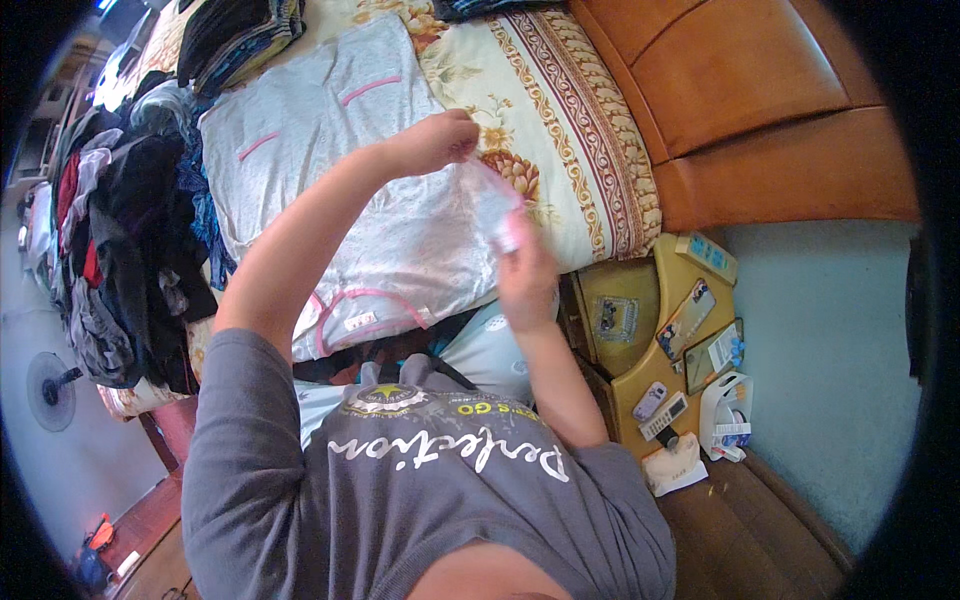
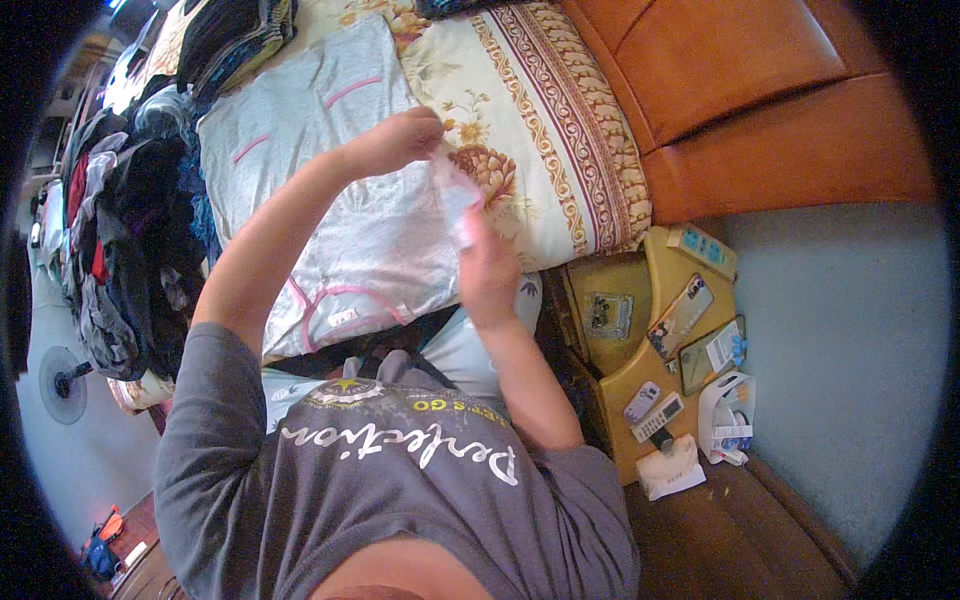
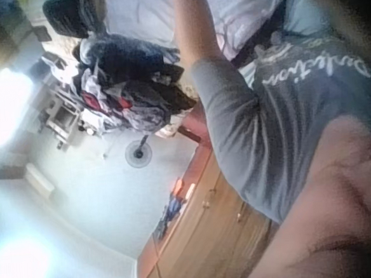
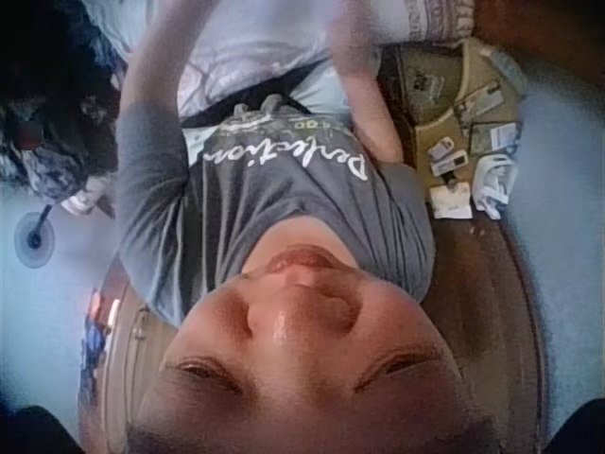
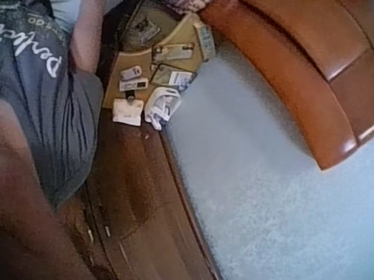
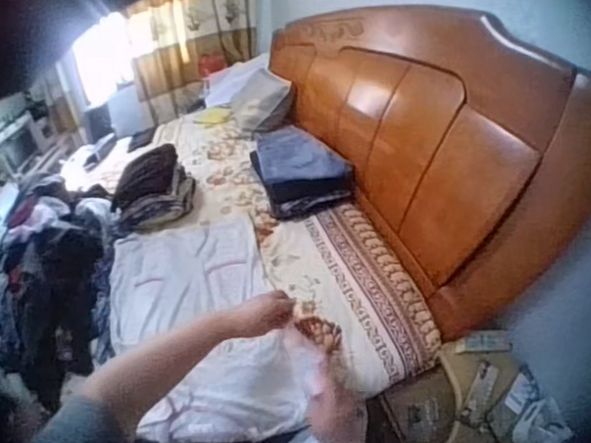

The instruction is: The person folds a light-grey t-shirt and a pair of grey shorts by hand on a bed.

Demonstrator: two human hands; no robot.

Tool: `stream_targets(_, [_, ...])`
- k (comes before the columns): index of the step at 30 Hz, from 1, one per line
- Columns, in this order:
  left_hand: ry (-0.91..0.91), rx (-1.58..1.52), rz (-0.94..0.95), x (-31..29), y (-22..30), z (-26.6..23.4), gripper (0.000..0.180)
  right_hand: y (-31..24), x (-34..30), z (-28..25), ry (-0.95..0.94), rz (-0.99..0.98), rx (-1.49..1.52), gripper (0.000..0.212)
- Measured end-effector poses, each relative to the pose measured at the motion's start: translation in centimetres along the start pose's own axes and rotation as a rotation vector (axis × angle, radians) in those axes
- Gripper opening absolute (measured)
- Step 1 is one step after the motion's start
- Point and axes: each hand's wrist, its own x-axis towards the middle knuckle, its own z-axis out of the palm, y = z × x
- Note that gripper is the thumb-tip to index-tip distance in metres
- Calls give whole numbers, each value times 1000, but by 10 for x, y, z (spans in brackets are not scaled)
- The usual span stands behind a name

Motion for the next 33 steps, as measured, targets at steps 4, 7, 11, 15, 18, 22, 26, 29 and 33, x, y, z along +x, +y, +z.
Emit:
stream_targets(4, [187, -6, -85, -65, -29, 11, 13, -24, -35, 58, -448, -289, -60, 49])
stream_targets(7, [310, 77, -254, -105, -50, 21, 16, -35, -58, 77, -560, -311, -112, 47])
stream_targets(11, [504, 109, -460, -137, -72, 48, 20, -24, -61, 69, -362, -208, -118, 41])
stream_targets(15, [592, 567, -411, -125, -29, 86, 39, 21, -46, 63, -162, 114, -317, 39])
stream_targets(18, [626, 247, -620, -120, -19, 106, 57, 30, -45, 70, -281, 373, -290, 40])
stream_targets(22, [731, -76, -779, -110, -37, 106, 59, 38, -49, 76, -360, 448, -286, 33])
stream_targets(26, [609, -54, -878, -113, -62, 94, 55, 25, -47, 73, -485, 428, -476, 28])
stream_targets(29, [599, -3, -877, -112, -49, 91, 54, 24, -42, 69, -527, 430, -461, 28])
stream_targets(33, [831, 219, -530, -184, -25, 108, 58, 26, -50, 61, -400, 362, -271, 33])
